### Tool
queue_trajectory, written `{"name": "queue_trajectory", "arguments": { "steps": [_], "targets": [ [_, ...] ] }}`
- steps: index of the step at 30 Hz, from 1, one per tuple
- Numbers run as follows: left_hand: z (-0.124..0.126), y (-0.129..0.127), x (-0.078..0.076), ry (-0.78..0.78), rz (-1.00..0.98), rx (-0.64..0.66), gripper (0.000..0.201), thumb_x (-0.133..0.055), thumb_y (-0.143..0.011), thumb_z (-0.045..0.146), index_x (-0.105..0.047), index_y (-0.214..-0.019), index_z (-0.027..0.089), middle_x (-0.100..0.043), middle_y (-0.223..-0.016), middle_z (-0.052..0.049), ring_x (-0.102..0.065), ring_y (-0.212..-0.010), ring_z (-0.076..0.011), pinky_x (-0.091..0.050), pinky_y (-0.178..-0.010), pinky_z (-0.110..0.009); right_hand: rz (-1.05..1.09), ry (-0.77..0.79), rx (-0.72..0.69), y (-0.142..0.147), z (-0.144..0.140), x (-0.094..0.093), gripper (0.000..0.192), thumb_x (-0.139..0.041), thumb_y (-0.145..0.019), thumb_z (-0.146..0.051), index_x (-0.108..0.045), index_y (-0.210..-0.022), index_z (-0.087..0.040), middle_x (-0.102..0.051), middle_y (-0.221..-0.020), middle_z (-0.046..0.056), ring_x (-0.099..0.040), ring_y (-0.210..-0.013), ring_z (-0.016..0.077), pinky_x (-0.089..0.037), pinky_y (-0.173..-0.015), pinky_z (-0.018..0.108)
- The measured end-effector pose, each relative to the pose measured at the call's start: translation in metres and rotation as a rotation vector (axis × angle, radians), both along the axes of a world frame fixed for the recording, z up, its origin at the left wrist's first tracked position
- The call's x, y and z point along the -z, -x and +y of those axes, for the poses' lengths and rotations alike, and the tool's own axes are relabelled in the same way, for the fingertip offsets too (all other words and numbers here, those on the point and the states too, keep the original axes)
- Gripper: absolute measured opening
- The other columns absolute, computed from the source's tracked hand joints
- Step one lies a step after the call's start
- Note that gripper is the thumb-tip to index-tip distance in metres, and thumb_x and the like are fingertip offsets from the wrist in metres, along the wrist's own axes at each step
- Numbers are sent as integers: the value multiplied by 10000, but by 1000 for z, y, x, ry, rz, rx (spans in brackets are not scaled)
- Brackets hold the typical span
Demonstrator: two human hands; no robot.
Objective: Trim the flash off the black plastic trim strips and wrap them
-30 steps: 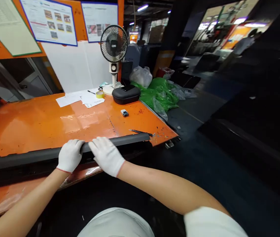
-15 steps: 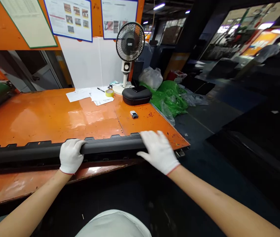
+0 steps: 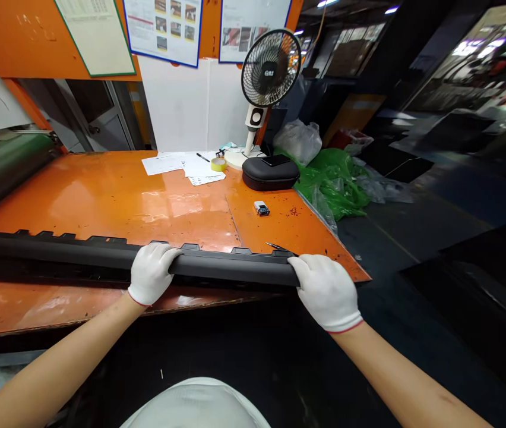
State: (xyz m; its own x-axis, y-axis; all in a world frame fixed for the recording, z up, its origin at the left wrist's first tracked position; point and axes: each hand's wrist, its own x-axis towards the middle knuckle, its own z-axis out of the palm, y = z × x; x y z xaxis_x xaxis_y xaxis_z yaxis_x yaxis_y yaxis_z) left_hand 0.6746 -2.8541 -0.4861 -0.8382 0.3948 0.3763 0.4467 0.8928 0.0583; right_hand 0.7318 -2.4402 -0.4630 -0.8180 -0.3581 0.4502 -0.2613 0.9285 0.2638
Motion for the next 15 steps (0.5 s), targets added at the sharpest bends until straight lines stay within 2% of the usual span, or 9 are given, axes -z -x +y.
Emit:
{"name": "queue_trajectory", "arguments": {
  "steps": [3,7,10,12,15],
  "targets": [
    [-39,5,-8,33,17,-11,267,-622,-934,180,-762,-1159,211,-790,-1160,-136,-709,-1075,-342,-538,-943,-475,123,-14,-3,-5,12,-12,285,-600,-892,-86,-807,-1050,-202,-787,-904,111,-692,-797,303,-491,-703,417],
    [-119,19,-18,143,10,-70,273,-648,-929,287,-751,-1163,191,-788,-1181,-141,-707,-1089,-337,-542,-1004,-458,238,-18,-4,-13,31,-25,245,-643,-880,-110,-805,-1011,-240,-805,-898,124,-726,-811,322,-483,-688,423],
    [-188,33,-18,243,8,-229,300,-616,-884,288,-741,-1137,186,-785,-1119,-118,-695,-1060,-315,-542,-1020,-430,342,-15,-16,-14,46,-23,214,-711,-839,-132,-802,-982,-264,-800,-859,123,-731,-783,314,-485,-659,412],
    [-231,37,-17,301,-4,-361,279,-608,-855,314,-735,-1074,195,-775,-1076,-102,-682,-1043,-303,-545,-1016,-416,327,5,3,-14,52,-17,245,-721,-816,-131,-802,-992,-280,-796,-869,123,-733,-782,321,-491,-648,420],
    [-278,35,-21,329,-21,-554,267,-540,-908,332,-732,-1042,204,-764,-1101,-96,-662,-1060,-300,-560,-999,-430,246,50,23,-14,51,-1,361,-684,-825,-128,-794,-1099,-337,-787,-882,102,-729,-777,354,-493,-620,450]
  ]
}}
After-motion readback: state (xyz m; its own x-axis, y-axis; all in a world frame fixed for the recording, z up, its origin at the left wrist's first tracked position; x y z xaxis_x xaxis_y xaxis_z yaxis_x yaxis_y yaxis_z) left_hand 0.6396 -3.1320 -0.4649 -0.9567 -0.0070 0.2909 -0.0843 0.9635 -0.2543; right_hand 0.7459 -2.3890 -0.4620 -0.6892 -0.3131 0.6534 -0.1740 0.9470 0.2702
